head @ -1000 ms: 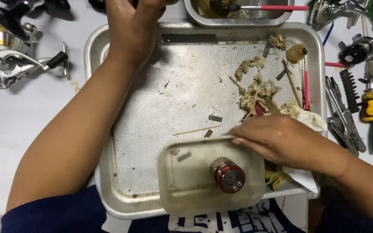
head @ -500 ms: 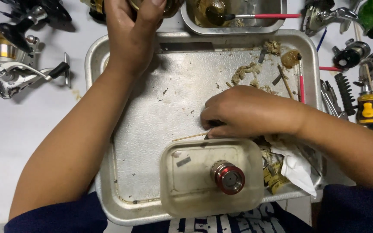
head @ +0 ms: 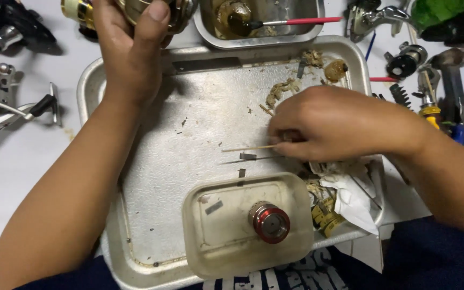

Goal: A person is reassembling a fishing reel by fitting the spool into the body and using a screwdriver to fasten components.

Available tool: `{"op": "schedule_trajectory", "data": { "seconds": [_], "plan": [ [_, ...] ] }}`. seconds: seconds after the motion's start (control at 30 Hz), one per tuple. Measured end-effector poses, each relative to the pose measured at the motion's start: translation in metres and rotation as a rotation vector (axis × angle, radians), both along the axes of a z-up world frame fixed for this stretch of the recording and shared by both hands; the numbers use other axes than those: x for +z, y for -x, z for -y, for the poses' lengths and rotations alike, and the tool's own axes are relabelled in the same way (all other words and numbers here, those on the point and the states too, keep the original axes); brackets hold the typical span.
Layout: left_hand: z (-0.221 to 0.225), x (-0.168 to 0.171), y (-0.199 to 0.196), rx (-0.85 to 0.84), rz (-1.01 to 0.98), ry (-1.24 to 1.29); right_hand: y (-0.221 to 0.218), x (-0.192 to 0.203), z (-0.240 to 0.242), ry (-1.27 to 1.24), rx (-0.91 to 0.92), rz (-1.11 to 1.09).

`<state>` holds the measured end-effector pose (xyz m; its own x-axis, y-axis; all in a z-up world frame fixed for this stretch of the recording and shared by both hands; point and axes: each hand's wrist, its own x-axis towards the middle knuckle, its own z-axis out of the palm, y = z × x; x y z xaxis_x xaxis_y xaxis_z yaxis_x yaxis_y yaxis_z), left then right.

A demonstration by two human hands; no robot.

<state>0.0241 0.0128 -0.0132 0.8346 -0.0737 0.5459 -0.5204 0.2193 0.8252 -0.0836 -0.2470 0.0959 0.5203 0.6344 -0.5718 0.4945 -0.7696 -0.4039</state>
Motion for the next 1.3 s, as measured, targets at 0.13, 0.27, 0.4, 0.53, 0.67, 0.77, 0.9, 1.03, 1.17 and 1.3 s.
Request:
{"op": "schedule_trajectory", "data": {
  "seconds": [0.13,0.27,0.4,0.53,0.67,0.77,0.9,1.03,1.17,1.3],
  "plan": [
    [-0.004,0.0,-0.001,0.009,-0.008,-0.046,0.026,0.015,0.055,0.045,-0.167,0.103],
    [-0.005,0.001,-0.001,0.021,0.002,-0.078,0.042,0.026,0.06,0.586,-0.333,-0.115],
    [-0.005,0.008,0.0,-0.003,0.115,-0.085,0.047,-0.003,0.068,-0.041,-0.25,0.227],
    [-0.006,0.008,-0.001,-0.001,0.134,-0.082,0.032,-0.022,0.031,0.024,-0.236,0.437],
    [-0.006,0.007,0.0,-0.02,0.085,-0.066,0.021,-0.029,0.026,0.038,-0.299,0.281],
    [-0.005,0.008,-0.001,0.015,0.092,-0.115,0.025,-0.026,0.048,0.088,-0.397,0.23],
    [-0.004,0.006,-0.001,-0.028,0.11,-0.077,0.035,-0.013,0.061,0.195,-0.525,0.164],
    [-0.005,0.006,0.0,-0.038,0.097,-0.082,0.037,-0.008,0.062,0.314,-0.473,0.116],
    [-0.002,0.015,0.003,-0.023,0.116,-0.125,0.03,-0.014,0.067,-0.038,-0.352,0.416],
    [0.0,0.026,0.011,-0.03,0.111,-0.166,0.01,-0.026,0.043,-0.108,-0.303,0.576]
  ]
}}
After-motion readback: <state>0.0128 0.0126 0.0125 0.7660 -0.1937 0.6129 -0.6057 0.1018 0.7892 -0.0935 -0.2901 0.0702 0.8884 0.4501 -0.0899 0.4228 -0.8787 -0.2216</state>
